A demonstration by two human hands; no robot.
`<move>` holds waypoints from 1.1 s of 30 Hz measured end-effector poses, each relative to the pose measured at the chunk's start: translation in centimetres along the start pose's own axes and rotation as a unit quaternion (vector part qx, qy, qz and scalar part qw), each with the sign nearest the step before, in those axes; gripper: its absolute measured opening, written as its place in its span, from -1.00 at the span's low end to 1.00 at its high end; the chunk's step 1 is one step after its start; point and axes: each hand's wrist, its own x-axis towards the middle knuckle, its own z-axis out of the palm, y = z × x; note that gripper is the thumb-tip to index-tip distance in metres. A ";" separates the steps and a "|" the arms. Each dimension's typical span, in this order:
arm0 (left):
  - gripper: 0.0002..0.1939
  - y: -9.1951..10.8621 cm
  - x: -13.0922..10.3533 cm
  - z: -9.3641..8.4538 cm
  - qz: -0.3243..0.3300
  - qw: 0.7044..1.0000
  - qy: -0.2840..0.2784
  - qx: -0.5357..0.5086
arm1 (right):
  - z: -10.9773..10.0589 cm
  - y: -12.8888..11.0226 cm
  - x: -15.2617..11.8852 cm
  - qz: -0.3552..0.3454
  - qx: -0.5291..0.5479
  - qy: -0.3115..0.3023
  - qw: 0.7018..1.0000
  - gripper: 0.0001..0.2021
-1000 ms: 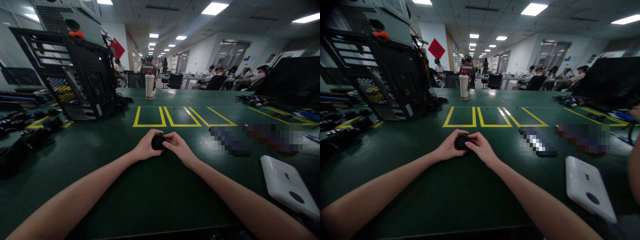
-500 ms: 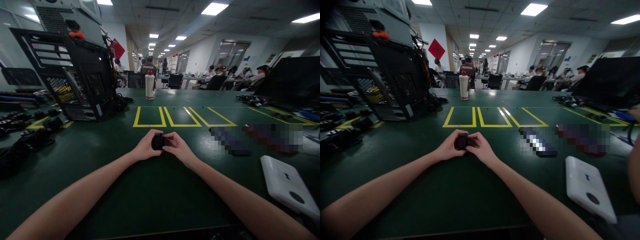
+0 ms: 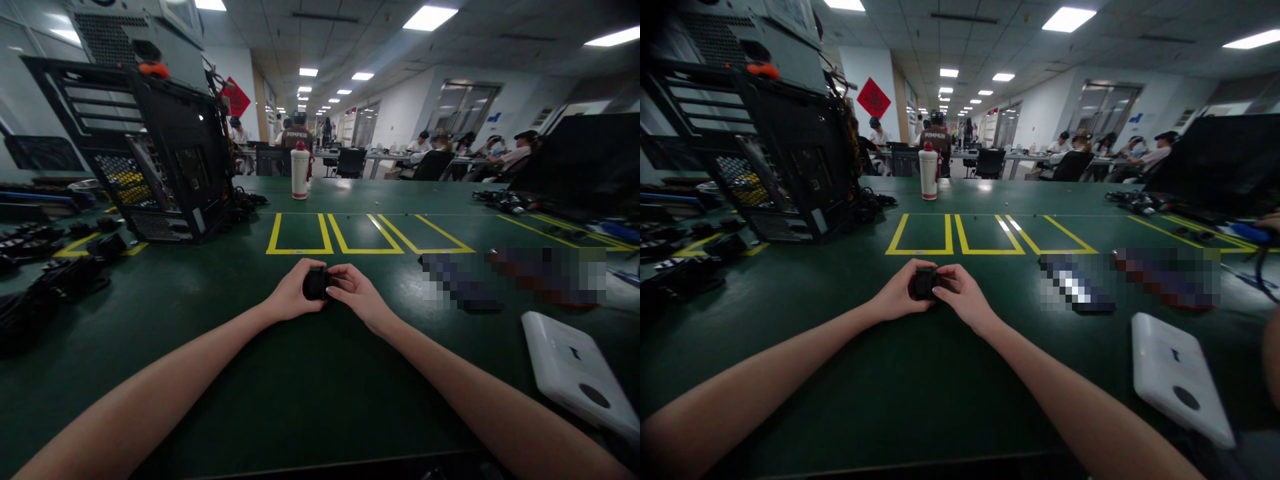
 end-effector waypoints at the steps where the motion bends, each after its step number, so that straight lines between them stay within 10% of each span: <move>1: -0.40 0.0 0.0 0.0 0.000 1.000 -0.002 -0.001 | 0.0 -0.1 0.0 0.004 -0.004 0.000 1.000 -0.69; 33: -0.40 -0.1 0.0 -0.1 0.002 1.000 -0.001 -0.003 | 0.2 0.1 -0.3 -0.027 -0.053 0.006 0.998 -0.72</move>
